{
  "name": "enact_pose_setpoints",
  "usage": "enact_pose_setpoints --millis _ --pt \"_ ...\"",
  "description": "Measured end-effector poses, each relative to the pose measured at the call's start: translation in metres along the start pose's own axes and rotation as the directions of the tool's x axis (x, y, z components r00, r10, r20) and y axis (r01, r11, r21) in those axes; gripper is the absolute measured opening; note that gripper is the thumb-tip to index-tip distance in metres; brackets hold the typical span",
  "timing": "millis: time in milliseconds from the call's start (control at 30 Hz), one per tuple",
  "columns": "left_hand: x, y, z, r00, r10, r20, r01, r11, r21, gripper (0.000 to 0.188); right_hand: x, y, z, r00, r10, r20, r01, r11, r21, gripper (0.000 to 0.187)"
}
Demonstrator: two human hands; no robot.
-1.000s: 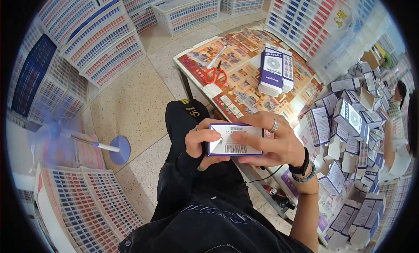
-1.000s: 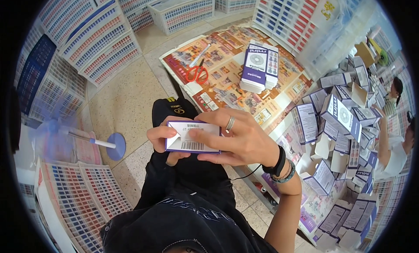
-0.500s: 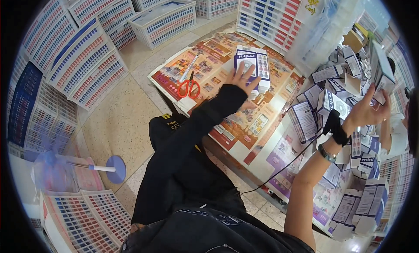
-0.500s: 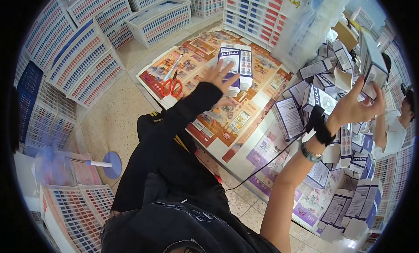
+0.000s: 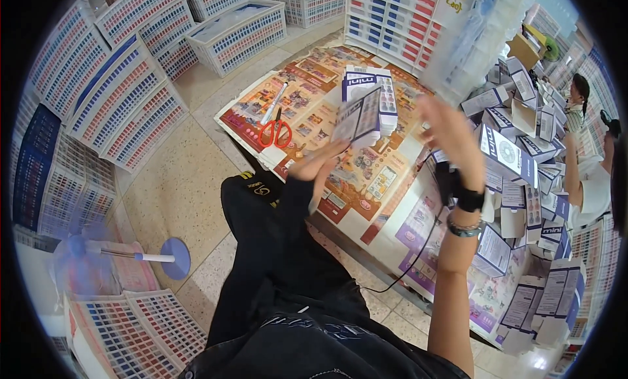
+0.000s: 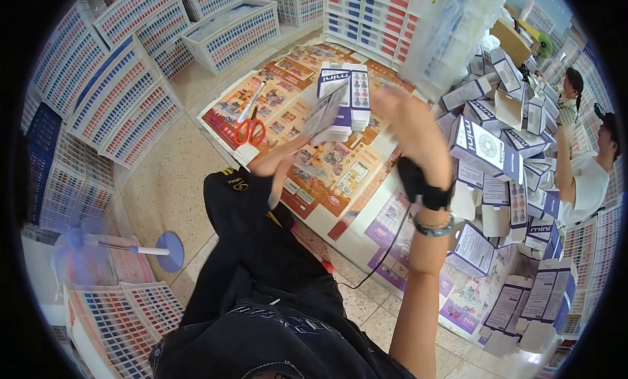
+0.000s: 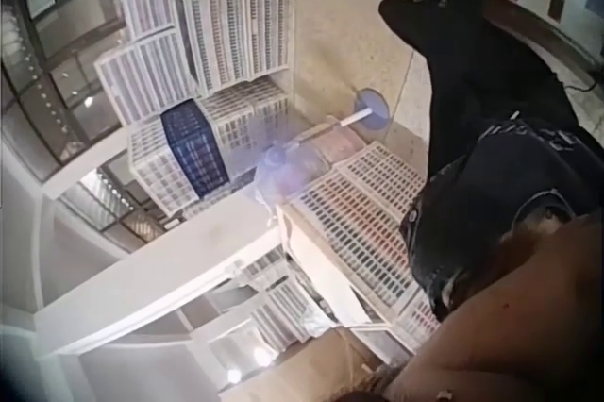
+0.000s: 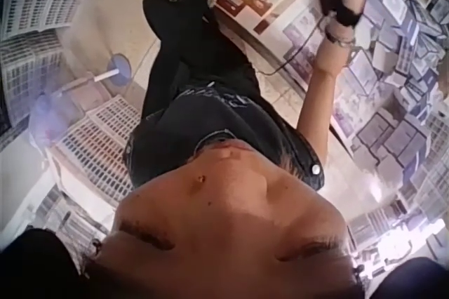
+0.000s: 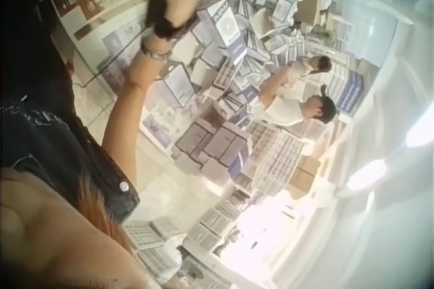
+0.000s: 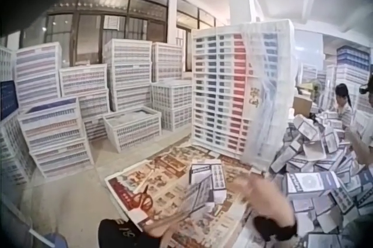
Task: Folding flat cardboard boxes into their final shape and stacking them on a table.
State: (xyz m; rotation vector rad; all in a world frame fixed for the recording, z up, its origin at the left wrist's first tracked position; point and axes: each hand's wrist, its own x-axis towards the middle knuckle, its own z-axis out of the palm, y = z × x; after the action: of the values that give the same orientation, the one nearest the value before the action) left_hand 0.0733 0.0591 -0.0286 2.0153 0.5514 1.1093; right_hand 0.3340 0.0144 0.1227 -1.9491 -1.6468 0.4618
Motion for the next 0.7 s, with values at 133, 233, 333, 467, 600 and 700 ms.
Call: enact_pose_setpoints --millis 133,233,333,467,600,700 --pt "-0.061 0.079 -0.005 0.981 0.1 -0.165 -0.069 0.98 0.186 0.056 -0.006 -0.032 0.058 0.911 -0.345 0.225 0.098 0.713 0.694 0.058" --pt "-0.085 0.089 -0.016 0.95 0.282 -0.136 -0.19 0.865 0.464 0.05 -0.033 -0.062 0.054 0.854 -0.452 0.256 0.025 0.528 0.849 0.06" --pt "-0.097 0.102 -0.032 0.92 0.372 -0.124 -0.255 0.809 0.53 0.047 -0.058 -0.082 0.064 0.857 -0.49 0.161 0.143 0.526 0.838 0.064" --pt "-0.118 0.104 -0.049 0.889 0.458 0.012 -0.367 0.696 0.617 0.056 -0.08 -0.103 0.072 0.853 -0.52 -0.053 0.327 0.451 0.831 0.065" --pt "-0.099 0.141 -0.02 0.595 -0.206 -0.777 -0.192 0.902 -0.386 0.115 -0.094 -0.093 0.085 0.795 -0.59 0.144 0.267 0.553 0.789 0.075" --pt "-0.109 0.123 -0.034 0.857 -0.251 -0.45 -0.383 0.275 -0.882 0.112 -0.108 -0.102 0.099 0.685 -0.667 0.292 0.295 0.621 0.726 0.07"
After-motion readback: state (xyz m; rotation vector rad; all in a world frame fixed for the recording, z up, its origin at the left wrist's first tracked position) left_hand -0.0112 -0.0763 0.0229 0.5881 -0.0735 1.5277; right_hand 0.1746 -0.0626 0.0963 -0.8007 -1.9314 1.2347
